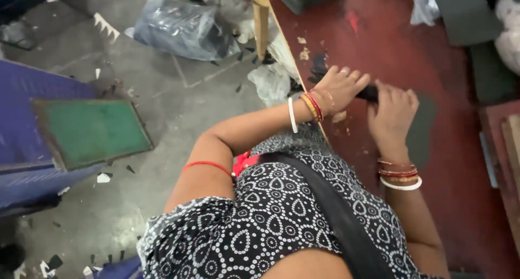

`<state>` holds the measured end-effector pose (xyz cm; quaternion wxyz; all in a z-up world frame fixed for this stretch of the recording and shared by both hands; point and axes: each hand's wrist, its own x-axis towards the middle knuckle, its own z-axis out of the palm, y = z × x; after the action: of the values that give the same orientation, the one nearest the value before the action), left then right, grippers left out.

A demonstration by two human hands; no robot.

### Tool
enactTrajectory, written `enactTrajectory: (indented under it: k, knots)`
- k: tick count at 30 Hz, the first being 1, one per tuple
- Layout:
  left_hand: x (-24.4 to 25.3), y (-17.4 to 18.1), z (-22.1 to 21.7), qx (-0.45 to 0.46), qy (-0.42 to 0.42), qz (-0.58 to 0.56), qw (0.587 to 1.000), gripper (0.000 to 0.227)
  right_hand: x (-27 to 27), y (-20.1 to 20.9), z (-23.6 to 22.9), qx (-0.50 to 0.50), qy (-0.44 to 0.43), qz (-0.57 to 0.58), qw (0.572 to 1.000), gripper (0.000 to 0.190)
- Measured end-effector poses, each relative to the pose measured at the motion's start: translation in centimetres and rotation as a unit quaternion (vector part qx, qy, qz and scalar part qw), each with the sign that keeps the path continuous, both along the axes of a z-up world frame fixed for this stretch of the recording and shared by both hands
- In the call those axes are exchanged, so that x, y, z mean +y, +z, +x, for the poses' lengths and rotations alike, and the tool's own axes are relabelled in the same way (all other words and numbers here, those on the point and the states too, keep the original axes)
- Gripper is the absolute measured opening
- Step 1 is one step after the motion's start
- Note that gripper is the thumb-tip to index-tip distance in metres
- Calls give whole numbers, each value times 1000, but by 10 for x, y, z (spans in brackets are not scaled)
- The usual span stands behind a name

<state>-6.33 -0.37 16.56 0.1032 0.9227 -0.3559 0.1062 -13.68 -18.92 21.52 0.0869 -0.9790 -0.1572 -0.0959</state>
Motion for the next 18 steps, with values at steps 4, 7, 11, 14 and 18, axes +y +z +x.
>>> enactTrajectory:
  k: [4, 7, 11, 14, 18]
  knots:
    - [27, -34, 15, -22, 81, 21, 996, 55, -9, -48, 18, 25, 41, 1, 999, 63]
    - [38, -24, 14, 146, 71, 31, 986, 25, -12, -50, 23, 33, 18, 40, 999, 49]
    - [58, -45, 5, 155, 71, -65, 983, 38, -9, -38, 12, 35, 0, 120, 992, 46]
    - [75, -81, -7, 191, 67, -236, 950, 61, -28, -62, 1, 145, -61, 230, 960, 57]
    - [68, -87, -12, 163, 57, -516, 839, 113, -44, -95, 1, 130, -67, 504, 851, 104]
